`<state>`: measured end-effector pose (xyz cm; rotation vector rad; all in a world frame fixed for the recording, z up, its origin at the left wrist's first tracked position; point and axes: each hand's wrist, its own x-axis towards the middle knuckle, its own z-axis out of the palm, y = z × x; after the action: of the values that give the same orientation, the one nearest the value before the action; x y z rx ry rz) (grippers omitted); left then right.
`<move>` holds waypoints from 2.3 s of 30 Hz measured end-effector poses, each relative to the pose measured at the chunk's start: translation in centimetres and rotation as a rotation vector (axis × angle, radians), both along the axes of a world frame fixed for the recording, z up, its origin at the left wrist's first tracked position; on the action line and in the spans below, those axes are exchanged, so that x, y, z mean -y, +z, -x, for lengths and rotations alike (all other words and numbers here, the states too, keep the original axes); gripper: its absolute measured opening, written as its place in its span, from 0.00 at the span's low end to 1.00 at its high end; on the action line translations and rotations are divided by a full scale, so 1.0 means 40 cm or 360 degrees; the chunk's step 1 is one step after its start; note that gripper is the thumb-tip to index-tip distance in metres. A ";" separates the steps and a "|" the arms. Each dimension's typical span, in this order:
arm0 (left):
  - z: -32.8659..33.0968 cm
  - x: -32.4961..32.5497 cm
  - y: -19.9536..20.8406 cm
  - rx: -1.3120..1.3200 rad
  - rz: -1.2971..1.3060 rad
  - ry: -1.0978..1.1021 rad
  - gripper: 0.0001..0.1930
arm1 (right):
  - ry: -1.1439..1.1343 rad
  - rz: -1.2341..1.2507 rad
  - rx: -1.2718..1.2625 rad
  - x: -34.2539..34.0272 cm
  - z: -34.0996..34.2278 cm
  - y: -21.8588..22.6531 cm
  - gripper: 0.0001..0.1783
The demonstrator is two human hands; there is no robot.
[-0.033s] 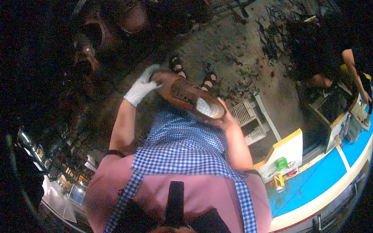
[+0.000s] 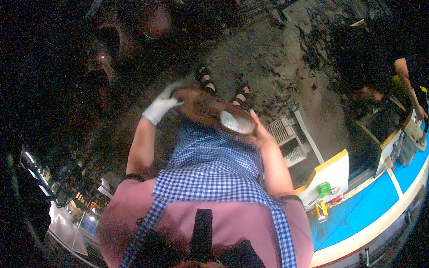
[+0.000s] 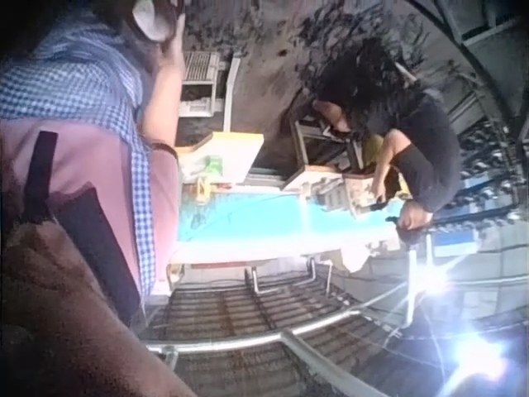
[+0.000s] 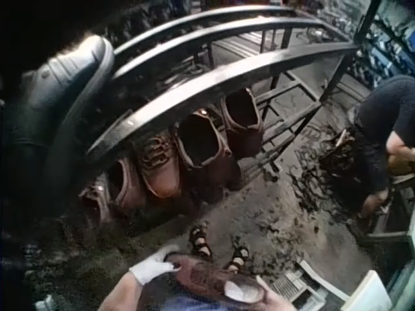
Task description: Trim excess material from leather shoes and organize them on industrial racks.
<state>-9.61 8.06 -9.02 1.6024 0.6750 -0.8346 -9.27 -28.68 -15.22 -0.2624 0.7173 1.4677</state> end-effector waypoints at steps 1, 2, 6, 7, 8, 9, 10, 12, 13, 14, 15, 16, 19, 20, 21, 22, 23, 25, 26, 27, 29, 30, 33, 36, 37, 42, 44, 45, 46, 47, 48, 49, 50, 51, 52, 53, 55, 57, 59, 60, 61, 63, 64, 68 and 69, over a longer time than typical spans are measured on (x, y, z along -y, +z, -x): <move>0.024 -0.018 0.027 -0.0307 0.0158 0.0307 0.29 | 0.0146 0.0109 0.0075 -0.020 -0.024 0.002 0.39; 0.057 -0.035 0.065 -0.0610 0.0305 0.0621 0.27 | 0.0295 0.0206 0.0151 -0.042 -0.044 0.006 0.38; 0.363 -0.093 0.004 -0.0437 0.0464 0.1822 0.26 | 0.0211 0.0346 0.0468 -0.110 -0.063 0.014 0.32; 0.372 -0.100 -0.004 -0.0432 0.0454 0.1821 0.26 | 0.0212 0.0347 0.0466 -0.113 -0.059 0.009 0.30; 0.390 -0.105 -0.031 -0.0345 0.0561 0.1953 0.26 | 0.0206 0.0341 0.0464 -0.116 -0.055 0.005 0.30; 0.414 -0.106 -0.051 -0.0257 0.0665 0.2091 0.26 | 0.0282 0.0386 0.0503 -0.118 -0.048 0.006 0.30; 0.423 -0.104 -0.089 -0.0250 0.0652 0.2101 0.26 | 0.0363 0.0426 0.0548 -0.124 -0.047 0.001 0.30; 0.377 -0.092 -0.184 0.0151 0.0830 0.2057 0.27 | 0.0413 0.0444 0.0631 -0.124 -0.041 -0.002 0.30; 0.317 -0.088 -0.196 0.0087 0.0929 0.2299 0.26 | 0.0449 0.0454 0.0639 -0.116 -0.036 -0.005 0.30; 0.237 -0.080 -0.195 0.0009 0.1030 0.2532 0.26 | 0.0477 0.0472 0.0644 -0.111 -0.030 -0.005 0.30; 0.150 -0.057 -0.187 0.0122 0.0798 0.2457 0.25 | 0.0455 0.0513 0.0607 -0.113 -0.036 0.010 0.27; 0.085 -0.045 -0.191 0.0238 0.0569 0.2382 0.24 | 0.0454 0.0521 0.0604 -0.110 -0.033 0.011 0.27; 0.006 -0.104 -0.263 0.0223 0.0990 0.2586 0.29 | 0.0489 0.0658 0.0707 -0.105 -0.040 0.015 0.27; -0.010 -0.110 -0.275 0.0235 0.0565 0.2226 0.29 | 0.0487 0.0669 0.0708 -0.098 -0.036 0.013 0.27; -0.030 -0.119 -0.285 0.0248 0.0160 0.1844 0.30 | 0.0457 0.0670 0.0683 -0.092 -0.032 0.008 0.27; -0.035 -0.147 -0.302 0.0246 0.0170 0.1837 0.30 | 0.0425 0.0669 0.0656 -0.087 -0.025 0.004 0.27; -0.029 -0.190 -0.318 -0.0218 -0.0590 0.1197 0.30 | 0.0393 0.0689 0.0664 -0.083 -0.018 -0.001 0.28; 0.014 -0.270 -0.361 -0.0649 -0.1291 0.0466 0.33 | 0.0379 0.0725 0.0640 -0.077 -0.012 0.001 0.27; 0.056 -0.308 -0.385 -0.0713 -0.1528 0.0244 0.37 | 0.0377 0.0746 0.0616 -0.076 -0.008 0.001 0.27; 0.091 -0.339 -0.404 -0.0774 -0.1755 0.0009 0.41 | 0.0374 0.0749 0.0606 -0.073 -0.001 -0.001 0.27; 0.104 -0.356 -0.433 -0.0763 -0.1735 -0.0031 0.40 | 0.0430 0.0746 0.0655 -0.067 0.009 -0.009 0.26; 0.101 -0.377 -0.452 -0.0753 -0.1720 -0.0050 0.39 | 0.0422 0.0752 0.0651 -0.067 0.008 -0.011 0.26; 0.168 -0.486 -0.467 -0.0757 -0.1699 -0.0041 0.37 | 0.0464 0.0693 0.0719 -0.080 -0.003 -0.003 0.25; 0.165 -0.534 -0.459 -0.0741 -0.1673 -0.0085 0.34 | 0.0428 0.0755 0.0721 -0.088 -0.010 0.004 0.24; 0.176 -0.527 -0.442 -0.0746 -0.1681 -0.0070 0.34 | 0.0451 0.0680 0.0707 -0.084 -0.011 -0.008 0.23; -0.011 -0.168 -0.013 -0.0476 -0.1527 -0.0702 0.23 | 0.0546 0.0587 0.0815 -0.093 0.005 0.013 0.17; 0.075 -0.100 0.045 0.0347 -0.1491 -0.0450 0.21 | 0.0489 0.0395 0.0918 -0.141 -0.022 0.071 0.19; 0.071 -0.041 0.081 0.0321 -0.1407 -0.0274 0.18 | 0.0493 0.0396 0.0911 -0.158 -0.032 0.084 0.19; 0.078 -0.001 0.107 0.0402 -0.1238 -0.0141 0.20 | 0.0413 0.0268 0.1005 -0.170 -0.035 0.094 0.20; 0.073 0.038 0.121 0.0279 -0.1011 0.0064 0.20 | 0.0331 0.0153 0.1100 -0.178 -0.036 0.109 0.24; 0.062 0.076 0.137 0.0151 -0.0788 0.0265 0.20 | 0.0332 0.0168 0.1092 -0.188 -0.044 0.136 0.24; 0.052 0.114 0.154 0.0046 -0.0630 0.0437 0.19 | 0.0290 0.0191 0.1125 -0.198 -0.057 0.166 0.25; 0.040 0.150 0.170 -0.0060 -0.0467 0.0602 0.18 | 0.0246 0.0221 0.1160 -0.201 -0.070 0.192 0.26; 0.026 0.179 0.194 -0.0071 -0.0195 0.0710 0.16 | 0.0284 0.0259 0.1217 -0.199 -0.086 0.213 0.29; 0.024 0.214 0.187 0.0011 0.0099 0.1066 0.13 | 0.0285 0.0279 0.1214 -0.184 -0.096 0.231 0.29; 0.029 0.227 0.182 0.0333 -0.0240 0.0566 0.12 | 0.0248 0.0422 0.1119 -0.164 -0.105 0.247 0.29; 0.039 0.264 0.165 0.0657 -0.0251 0.0093 0.08 | 0.0329 0.0464 0.1048 -0.107 -0.118 0.245 0.31; 0.029 0.318 0.154 0.0943 -0.0218 -0.0552 0.08 | 0.0386 0.0658 0.0989 -0.067 -0.093 0.203 0.33; 0.015 0.361 0.162 0.1246 -0.0218 -0.0946 0.07 | 0.0184 0.0905 0.0948 -0.056 -0.064 0.178 0.40; 0.005 0.374 0.171 0.1278 -0.0182 -0.1121 0.08 | 0.0181 0.0909 0.0953 -0.039 -0.046 0.166 0.40; -0.007 0.373 0.180 0.1279 -0.0181 -0.1121 0.08 | -0.0050 0.0896 0.0859 -0.014 -0.025 0.158 0.42; -0.036 0.360 0.199 0.1222 0.0318 -0.0891 0.09 | -0.0415 0.0859 0.0830 0.022 -0.001 0.141 0.48; -0.045 0.336 0.213 0.0881 0.0689 -0.0559 0.12 | -0.0423 0.0865 0.0830 0.057 0.010 0.128 0.48; -0.055 0.267 0.164 0.1131 -0.0078 0.0240 0.20 | -0.0264 0.0888 0.0781 0.144 0.031 0.123 0.51; -0.079 0.275 0.151 0.1103 -0.0048 0.0424 0.23 | -0.0323 0.0704 0.0692 0.169 0.038 0.112 0.50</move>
<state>-6.44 -2.94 -2.98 1.6431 0.3818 -0.0487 -10.78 -35.44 -10.75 -0.7985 0.6806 0.9983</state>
